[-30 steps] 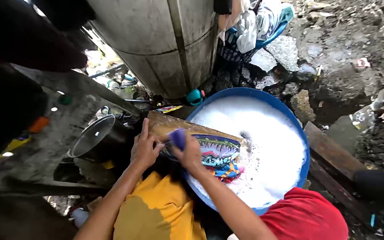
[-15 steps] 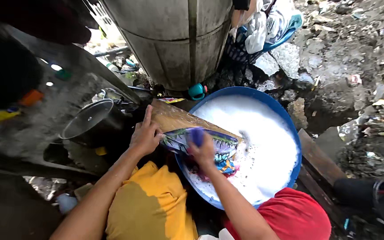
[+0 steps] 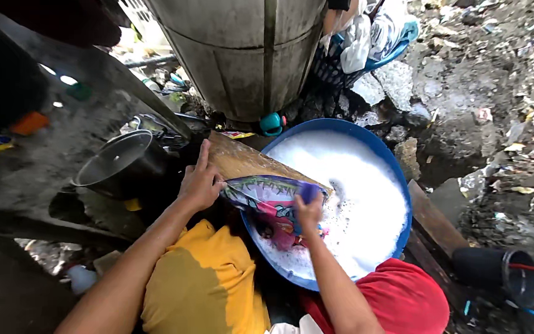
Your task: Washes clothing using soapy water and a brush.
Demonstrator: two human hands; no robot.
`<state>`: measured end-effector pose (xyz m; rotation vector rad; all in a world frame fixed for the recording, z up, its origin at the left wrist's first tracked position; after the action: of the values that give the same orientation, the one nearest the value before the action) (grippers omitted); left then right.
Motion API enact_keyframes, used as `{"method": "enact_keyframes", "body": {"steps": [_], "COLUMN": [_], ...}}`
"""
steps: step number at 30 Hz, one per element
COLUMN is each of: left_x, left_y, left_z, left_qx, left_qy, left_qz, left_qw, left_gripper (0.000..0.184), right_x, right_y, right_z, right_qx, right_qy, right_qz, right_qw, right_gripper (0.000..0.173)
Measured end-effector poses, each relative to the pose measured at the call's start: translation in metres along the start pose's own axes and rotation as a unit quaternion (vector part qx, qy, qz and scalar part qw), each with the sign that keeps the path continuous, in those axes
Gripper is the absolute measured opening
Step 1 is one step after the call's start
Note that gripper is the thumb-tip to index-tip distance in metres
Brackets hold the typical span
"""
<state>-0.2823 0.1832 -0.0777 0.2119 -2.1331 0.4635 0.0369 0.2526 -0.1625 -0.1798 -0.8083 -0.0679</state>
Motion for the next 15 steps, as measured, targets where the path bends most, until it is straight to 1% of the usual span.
{"method": "enact_keyframes", "body": {"steps": [1,2,3,4,5,7,8,9,10,11,12,13,14,15], "left_x": [0.000,-0.001,-0.001,-0.001,0.001,0.000,-0.001,-0.001,0.000,0.001,0.001,-0.001,-0.002,-0.002], "left_y": [-0.001,-0.001,0.000,0.000,0.001,0.000,-0.001,-0.002,-0.002,-0.001,0.000,0.000,-0.001,-0.001], "left_z": [0.000,-0.001,-0.001,-0.002,-0.001,0.000,0.001,0.001,0.000,0.000,0.001,0.001,0.001,0.000], "left_qx": [-0.001,-0.007,-0.011,-0.012,-0.010,-0.002,0.001,0.002,-0.002,-0.006,-0.008,-0.012,-0.016,-0.018], "left_qy": [0.000,0.003,0.007,0.006,0.007,0.011,0.014,0.015,0.015,0.008,0.002,-0.001,-0.002,-0.002], "left_qz": [-0.001,-0.002,-0.005,-0.008,-0.009,-0.002,0.002,0.003,-0.001,-0.008,-0.011,-0.011,-0.012,-0.010], "left_qw": [1.000,1.000,1.000,1.000,1.000,1.000,1.000,1.000,1.000,1.000,1.000,1.000,1.000,1.000], "left_gripper": [0.016,0.016,0.016,0.016,0.016,0.015,0.015,0.016,0.015,0.016,0.017,0.018,0.018,0.018], "right_x": [0.020,0.033,0.034,0.024,0.003,-0.046,-0.064,-0.072,-0.070,-0.057,-0.036,-0.013,0.010,0.030], "right_y": [0.015,0.020,0.019,0.011,-0.003,-0.054,-0.075,-0.085,-0.080,-0.062,-0.037,-0.010,0.010,0.024], "right_z": [-0.038,-0.054,-0.045,-0.014,0.031,0.127,0.158,0.169,0.159,0.130,0.085,0.029,-0.022,-0.057], "right_qx": [-0.074,-0.128,-0.144,-0.116,-0.059,0.062,0.123,0.165,0.177,0.159,0.114,0.044,-0.031,-0.101], "right_qy": [-0.011,-0.017,-0.010,0.019,0.049,0.061,0.049,0.028,0.015,0.014,0.016,0.003,-0.015,-0.028], "right_qz": [-0.026,-0.043,-0.047,-0.039,-0.024,0.049,0.085,0.112,0.118,0.096,0.052,0.010,-0.024,-0.048], "right_qw": [0.997,0.991,0.988,0.992,0.997,0.995,0.988,0.979,0.977,0.983,0.992,0.999,0.999,0.993], "right_gripper": [0.075,0.075,0.074,0.074,0.071,0.067,0.068,0.070,0.070,0.069,0.067,0.069,0.073,0.075]}}
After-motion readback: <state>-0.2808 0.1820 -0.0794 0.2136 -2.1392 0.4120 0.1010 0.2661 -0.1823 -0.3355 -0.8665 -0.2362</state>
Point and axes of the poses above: each hand's wrist, its own y-axis towards the middle knuckle, its own x-axis out of the back of the hand, z = x × y, the point moved 10 cm from there along y, towards the middle knuckle, and after that the axes turned 6 degrees about -z, right-handed, at the moved point
